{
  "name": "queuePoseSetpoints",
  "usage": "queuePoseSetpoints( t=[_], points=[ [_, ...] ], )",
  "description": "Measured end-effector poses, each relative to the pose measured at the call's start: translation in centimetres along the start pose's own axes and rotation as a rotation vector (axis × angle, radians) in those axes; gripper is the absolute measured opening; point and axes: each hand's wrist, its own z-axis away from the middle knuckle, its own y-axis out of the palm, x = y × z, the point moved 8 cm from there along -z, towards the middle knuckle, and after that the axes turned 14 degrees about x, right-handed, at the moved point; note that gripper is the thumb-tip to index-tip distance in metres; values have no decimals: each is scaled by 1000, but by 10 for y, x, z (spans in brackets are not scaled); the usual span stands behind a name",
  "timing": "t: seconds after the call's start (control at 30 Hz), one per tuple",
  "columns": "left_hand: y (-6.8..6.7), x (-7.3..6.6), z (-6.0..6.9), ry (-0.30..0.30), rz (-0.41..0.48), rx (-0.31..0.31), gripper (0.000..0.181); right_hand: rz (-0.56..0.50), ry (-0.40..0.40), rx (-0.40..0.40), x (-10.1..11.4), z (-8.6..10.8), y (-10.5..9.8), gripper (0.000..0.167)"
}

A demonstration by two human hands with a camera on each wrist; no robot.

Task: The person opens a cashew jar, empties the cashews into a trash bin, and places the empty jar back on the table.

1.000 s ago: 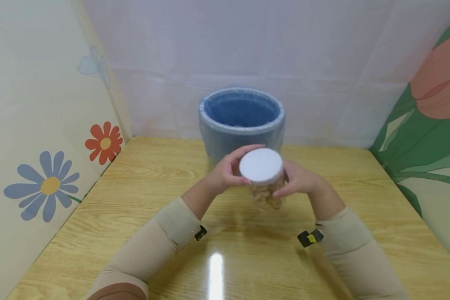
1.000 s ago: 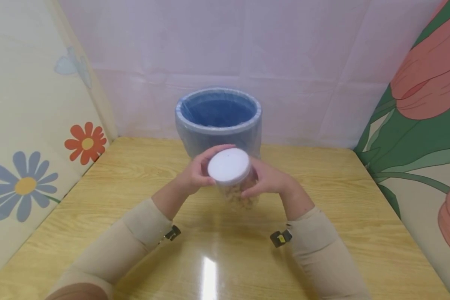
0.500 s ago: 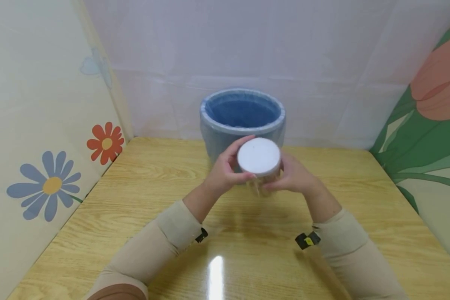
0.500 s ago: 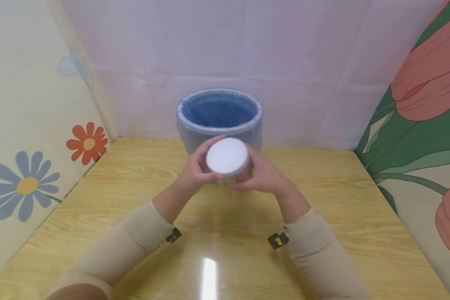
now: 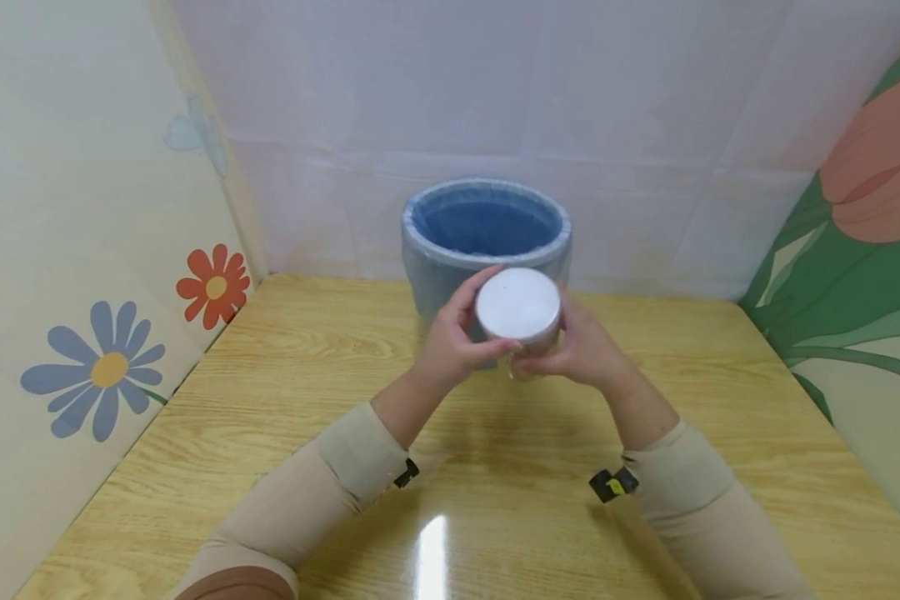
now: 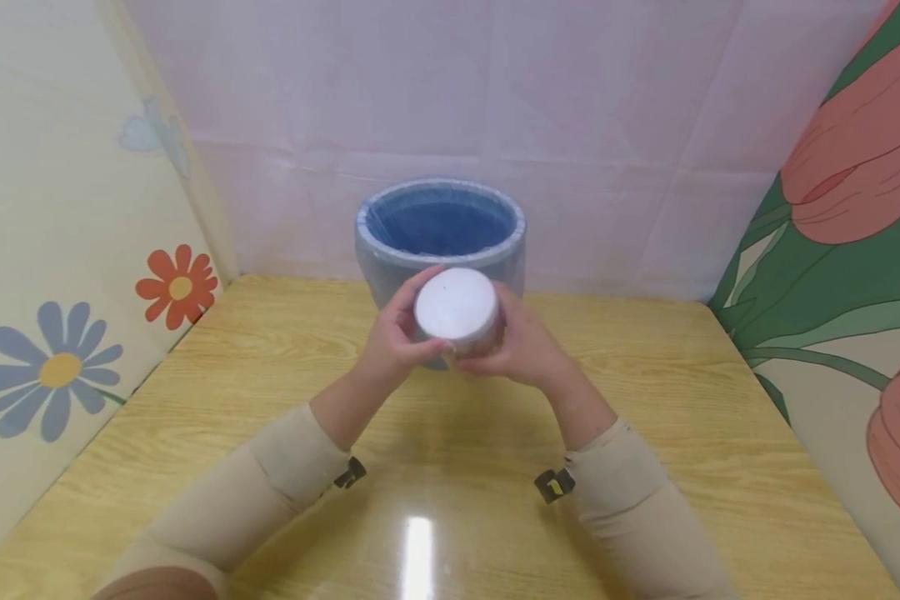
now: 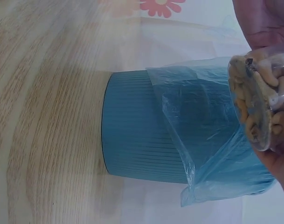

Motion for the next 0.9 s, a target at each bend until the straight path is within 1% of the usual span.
queuePoseSetpoints(
  t=[0.17,0.2,0.27,0.43,0.47,0.6,0.73,0.83,0.9],
  points=[
    [0,3,-1,11,28,29,98,-18,-8,18,-4,0,0,96],
    [0,3,-1,11,39,43,99,-34,-15,28,-5,0,0,97],
    [1,5,-1,6,62,79,99,-68,-14,45,-14,0,-1,98],
    [2,8,-3,-16,147,183,96,-157,-21,95,-37,1,-1,97],
    [2,8,-3,-21,167,199,95,-175,-30,108,-38,1,-1,96],
    [1,10,-4,-35,256,240,93,-233,-66,155,-37,4,-1,92],
    [2,9,-4,-17,333,279,91,-271,-120,201,-32,5,-1,91],
    [3,7,-4,-2,369,310,92,-274,-177,248,-27,7,1,90],
    [3,6,-4,8,372,327,94,-283,-208,284,-24,8,3,90]
  ],
)
